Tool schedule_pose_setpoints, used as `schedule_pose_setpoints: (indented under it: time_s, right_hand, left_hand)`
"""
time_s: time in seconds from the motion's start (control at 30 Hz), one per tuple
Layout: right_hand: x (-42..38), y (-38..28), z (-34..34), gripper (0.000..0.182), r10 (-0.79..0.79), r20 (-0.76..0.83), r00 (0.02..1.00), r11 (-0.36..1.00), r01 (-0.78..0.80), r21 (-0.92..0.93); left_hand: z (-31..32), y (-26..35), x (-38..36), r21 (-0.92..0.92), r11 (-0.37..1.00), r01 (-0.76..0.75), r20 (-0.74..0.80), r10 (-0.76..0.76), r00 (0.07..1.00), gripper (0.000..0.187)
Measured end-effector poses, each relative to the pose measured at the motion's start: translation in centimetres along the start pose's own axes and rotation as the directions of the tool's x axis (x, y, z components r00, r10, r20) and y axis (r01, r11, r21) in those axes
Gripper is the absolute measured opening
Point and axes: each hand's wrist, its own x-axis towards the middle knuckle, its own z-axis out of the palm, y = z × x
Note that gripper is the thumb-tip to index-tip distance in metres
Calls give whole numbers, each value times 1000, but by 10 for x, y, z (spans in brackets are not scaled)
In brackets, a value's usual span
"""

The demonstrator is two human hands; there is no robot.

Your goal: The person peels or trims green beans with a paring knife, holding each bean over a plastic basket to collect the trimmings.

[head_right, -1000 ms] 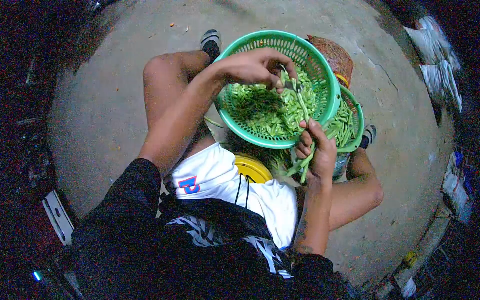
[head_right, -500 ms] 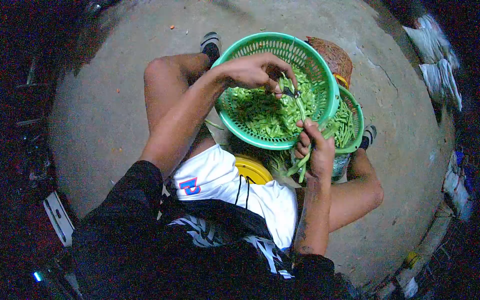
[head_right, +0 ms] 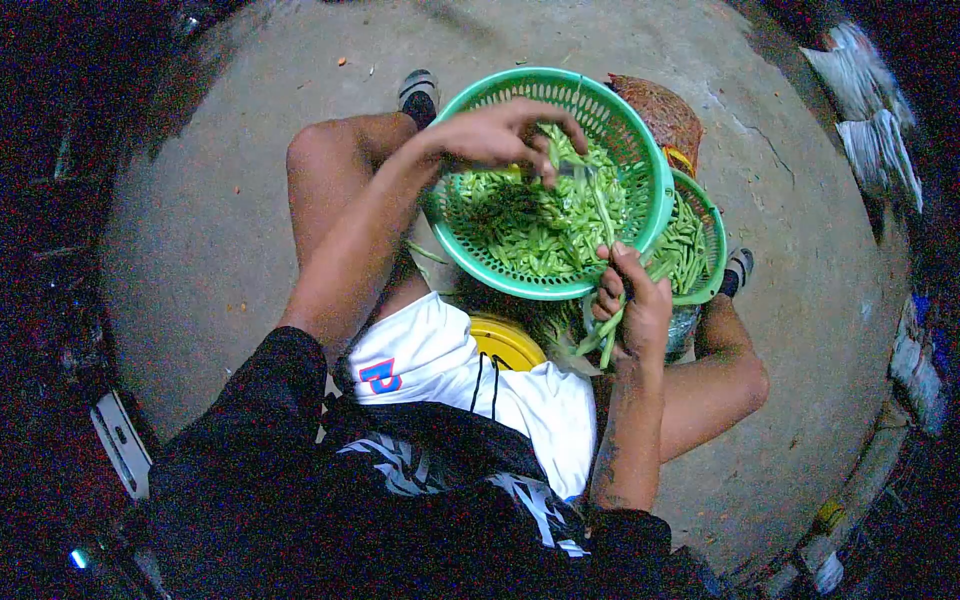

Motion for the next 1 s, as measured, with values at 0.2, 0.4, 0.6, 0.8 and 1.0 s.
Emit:
schedule_pose_setpoints:
  time_s: [0.2,0.4,0.6,0.8,1.0]
  right_hand:
    - [2,-1,8,25,21,13,1000,1000,-21,23]
    - [4,0,4,26,8,18,1000,1000,-8,24]
    - [5,1,11,26,9,57,998,999,-11,39]
    - [4,0,8,26,-10,54,999,997,6,72]
    - [2,-3,18,26,14,20,1000,999,-15,39]
  left_hand:
    - [10,-6,10,47,997,-58,112,53,992,42]
    - [-8,-3,2,41,999,26,4,-26,1000,41]
    - [18,-2,8,36,994,-102,104,98,990,40]
    - [3,8,-1,87,996,0,-5,0,1000,44]
    - [21,2,7,118,990,-71,121,57,991,42]
